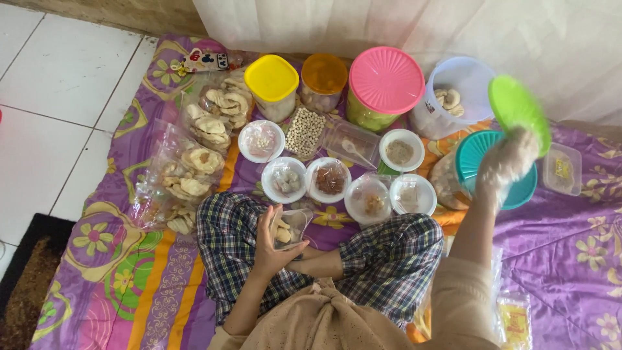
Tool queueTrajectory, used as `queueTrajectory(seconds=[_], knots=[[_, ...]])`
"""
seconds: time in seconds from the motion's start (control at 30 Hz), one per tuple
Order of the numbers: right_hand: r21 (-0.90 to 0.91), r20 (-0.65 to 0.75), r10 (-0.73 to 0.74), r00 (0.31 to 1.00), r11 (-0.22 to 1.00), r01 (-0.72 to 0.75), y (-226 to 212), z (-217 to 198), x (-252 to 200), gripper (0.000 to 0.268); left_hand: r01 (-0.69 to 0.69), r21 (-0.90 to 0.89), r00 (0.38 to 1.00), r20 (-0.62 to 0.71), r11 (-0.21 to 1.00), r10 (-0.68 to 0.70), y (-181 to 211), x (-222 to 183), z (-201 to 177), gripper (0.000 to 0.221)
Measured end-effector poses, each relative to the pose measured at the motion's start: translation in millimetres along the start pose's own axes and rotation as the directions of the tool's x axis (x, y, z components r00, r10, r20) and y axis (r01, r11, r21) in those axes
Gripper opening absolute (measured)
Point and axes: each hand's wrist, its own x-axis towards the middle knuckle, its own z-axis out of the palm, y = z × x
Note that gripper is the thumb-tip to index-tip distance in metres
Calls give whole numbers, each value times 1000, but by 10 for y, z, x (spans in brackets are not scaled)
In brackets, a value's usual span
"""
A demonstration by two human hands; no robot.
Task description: Manually packaging various snacks into small plastic bags while sitting on the floor.
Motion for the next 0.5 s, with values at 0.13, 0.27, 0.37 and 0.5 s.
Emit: queueTrajectory(seconds=[0.13, 0.27, 0.37, 0.5], knots=[[-630, 116, -233, 966, 734, 253, 1892, 2188, 9, 35, 46, -41, 996, -69, 998, -49, -98, -14, 103, 118], [-139, 408, -274, 871, 924, 356, 95, 1832, 158, 60, 4, -40, 991, -133, 999, -9, -291, -98, 137, 128], [-151, 445, -271, 854, 917, 370, 105, 1962, 231, 63, 0, -69, 988, -154, 998, -10, -289, -102, 133, 127], [-82, 508, -426, 748, 841, 535, 522, 2551, 591, 65, 29, -46, 992, -123, 999, -35, -244, -44, 79, 125]])
